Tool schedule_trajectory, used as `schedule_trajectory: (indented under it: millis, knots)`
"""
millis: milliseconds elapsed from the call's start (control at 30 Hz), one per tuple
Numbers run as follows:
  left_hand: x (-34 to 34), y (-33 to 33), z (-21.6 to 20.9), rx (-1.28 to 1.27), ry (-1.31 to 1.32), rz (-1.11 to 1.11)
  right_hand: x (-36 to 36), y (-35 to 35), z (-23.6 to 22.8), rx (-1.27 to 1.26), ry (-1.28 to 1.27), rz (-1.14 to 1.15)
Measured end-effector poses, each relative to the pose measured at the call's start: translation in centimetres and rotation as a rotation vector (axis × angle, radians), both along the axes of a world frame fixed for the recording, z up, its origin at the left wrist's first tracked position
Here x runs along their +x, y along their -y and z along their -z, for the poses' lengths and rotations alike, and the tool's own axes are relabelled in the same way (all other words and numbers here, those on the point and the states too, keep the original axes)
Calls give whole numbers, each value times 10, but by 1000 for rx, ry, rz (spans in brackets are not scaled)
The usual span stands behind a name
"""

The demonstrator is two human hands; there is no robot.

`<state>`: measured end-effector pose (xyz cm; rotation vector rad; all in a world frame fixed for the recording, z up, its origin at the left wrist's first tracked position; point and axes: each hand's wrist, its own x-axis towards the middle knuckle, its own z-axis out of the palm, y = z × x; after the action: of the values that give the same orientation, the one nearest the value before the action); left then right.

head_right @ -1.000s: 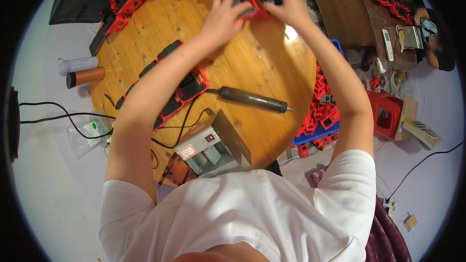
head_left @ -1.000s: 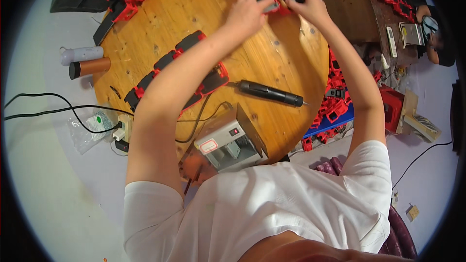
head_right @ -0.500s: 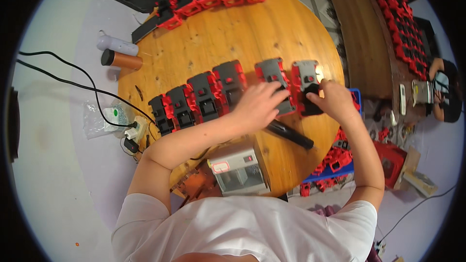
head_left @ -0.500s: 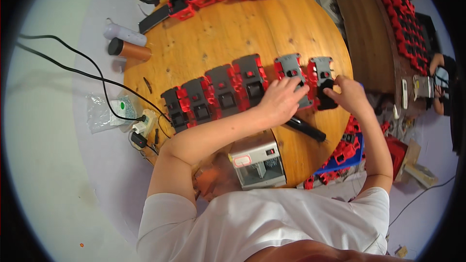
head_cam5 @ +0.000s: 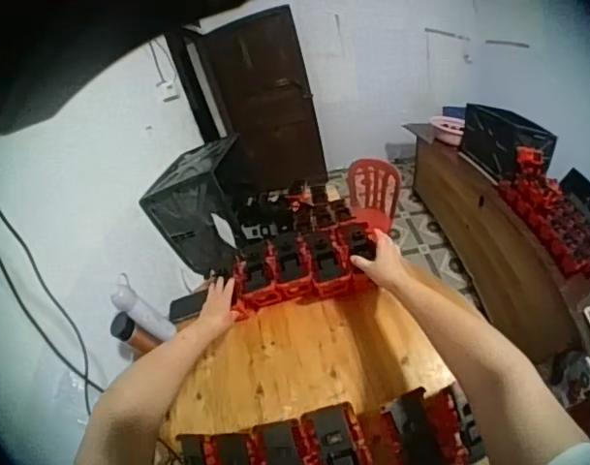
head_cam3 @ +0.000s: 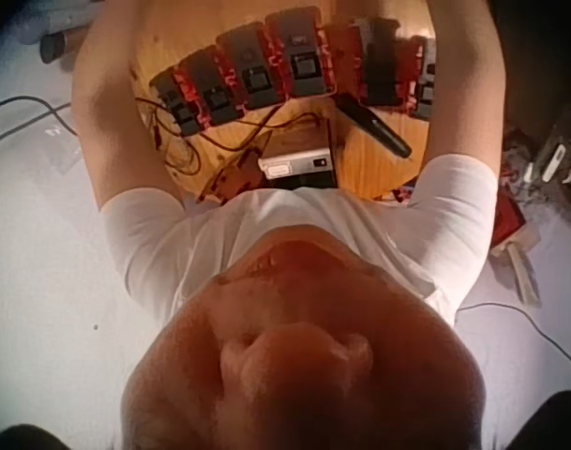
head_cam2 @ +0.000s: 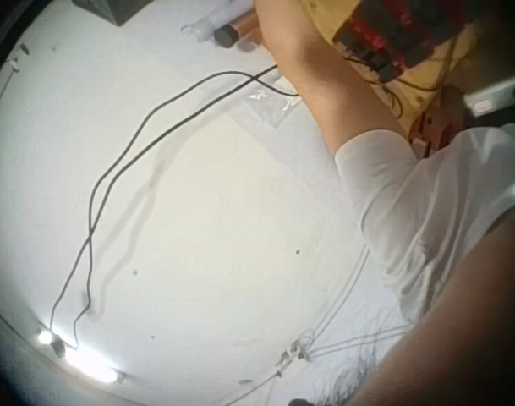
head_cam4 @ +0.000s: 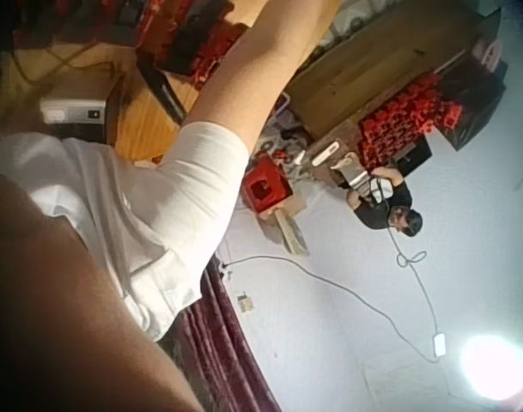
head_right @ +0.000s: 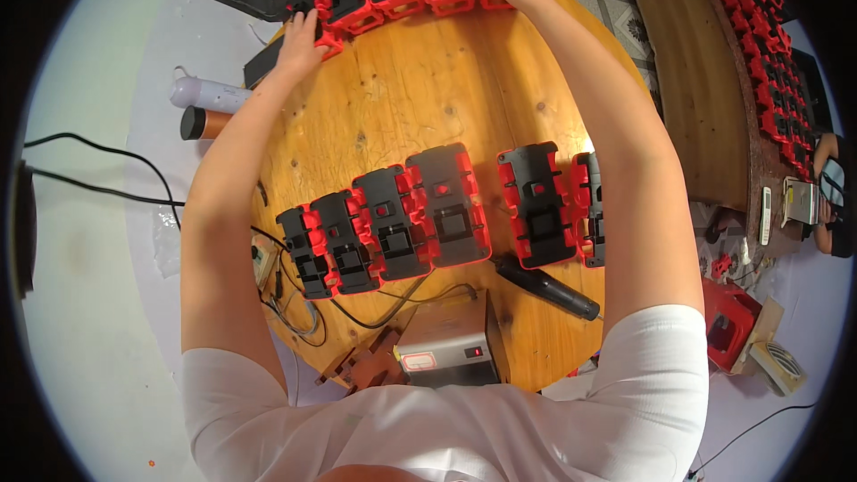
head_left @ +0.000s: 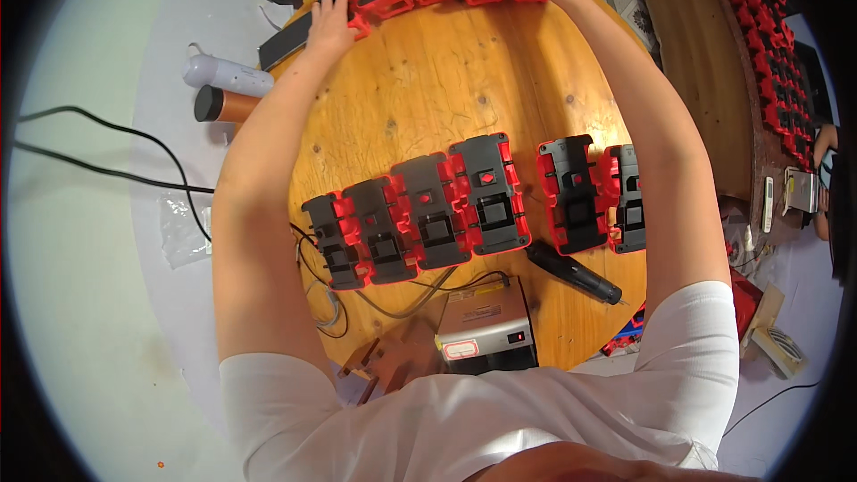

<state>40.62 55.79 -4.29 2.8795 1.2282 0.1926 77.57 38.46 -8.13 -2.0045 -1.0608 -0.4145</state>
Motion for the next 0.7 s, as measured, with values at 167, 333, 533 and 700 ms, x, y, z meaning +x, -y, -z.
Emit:
schedule_trajectory:
  millis: [167, 333, 533, 700]
  knots:
    - [-10, -12, -1, 32, -6, 6, 13, -4, -28, -344, -478, -147]
    - [20, -11, 11, 140, 65, 95, 16, -7, -32, -411, -481, -113]
    - [-4, 26, 0, 71, 33, 70, -15, 38, -72, -570, -592, -342]
    - [-48, 92, -8, 61, 50, 101, -27, 76, -23, -529, -470, -430]
